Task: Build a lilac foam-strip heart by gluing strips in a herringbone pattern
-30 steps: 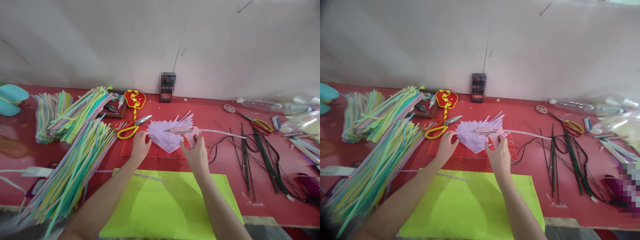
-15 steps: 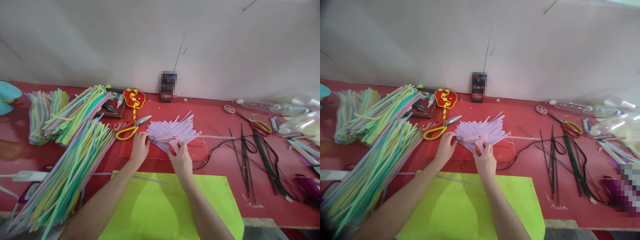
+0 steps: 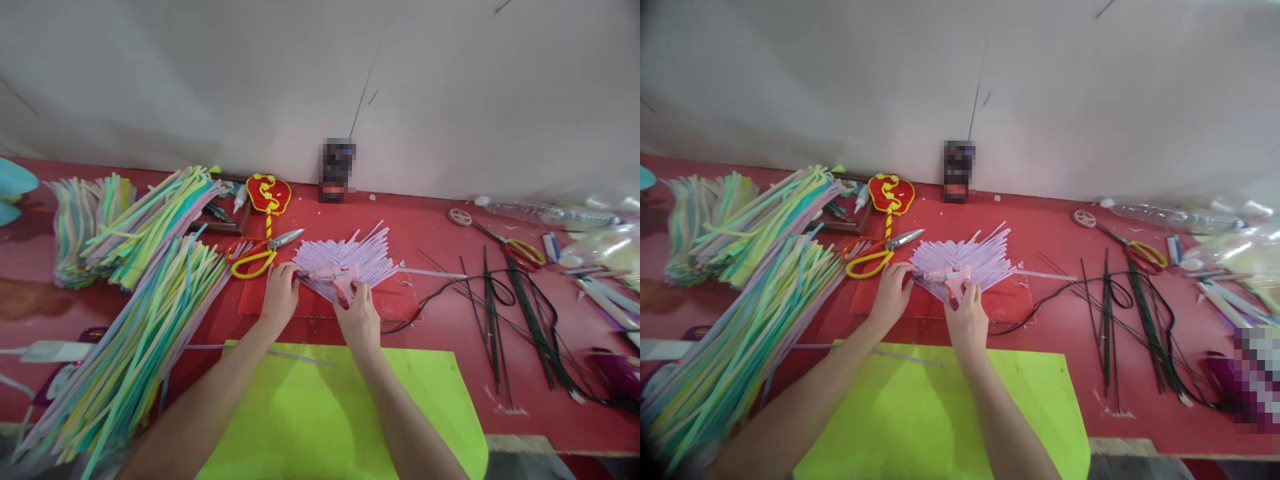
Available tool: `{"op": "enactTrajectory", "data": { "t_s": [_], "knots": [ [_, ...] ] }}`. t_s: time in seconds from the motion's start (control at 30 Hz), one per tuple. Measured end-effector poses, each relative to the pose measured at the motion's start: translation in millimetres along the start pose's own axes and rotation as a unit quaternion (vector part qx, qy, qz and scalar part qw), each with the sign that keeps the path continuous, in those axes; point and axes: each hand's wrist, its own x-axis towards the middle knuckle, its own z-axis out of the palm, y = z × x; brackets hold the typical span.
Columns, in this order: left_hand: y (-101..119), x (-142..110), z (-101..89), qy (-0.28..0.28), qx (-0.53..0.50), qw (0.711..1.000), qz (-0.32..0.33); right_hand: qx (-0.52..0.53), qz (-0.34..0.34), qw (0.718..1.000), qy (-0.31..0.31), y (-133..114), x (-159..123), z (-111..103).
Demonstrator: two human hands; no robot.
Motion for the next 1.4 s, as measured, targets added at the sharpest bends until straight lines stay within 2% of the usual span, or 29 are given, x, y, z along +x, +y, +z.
{"op": "enactTrajectory", "data": {
  "t_s": [0.37, 0.7, 1.4],
  "knots": [
    [2.4, 0.2, -1.4, -0.003, 0.009, 1.000, -0.010, -0.033, -0.019, 0.999, -0.004, -4.9, -0.1, -1.7],
    [-0.5, 0.4, 0.4, 0.000, 0.009, 1.000, -0.006, -0.014, -0.010, 1.000, -0.023, -7.6, 0.2, -4.1],
    [-1.6, 0.7, 0.5, -0.009, 0.012, 1.000, -0.006, -0.022, -0.006, 1.000, -0.007, -2.7, -1.0, -5.6]
  ]
}}
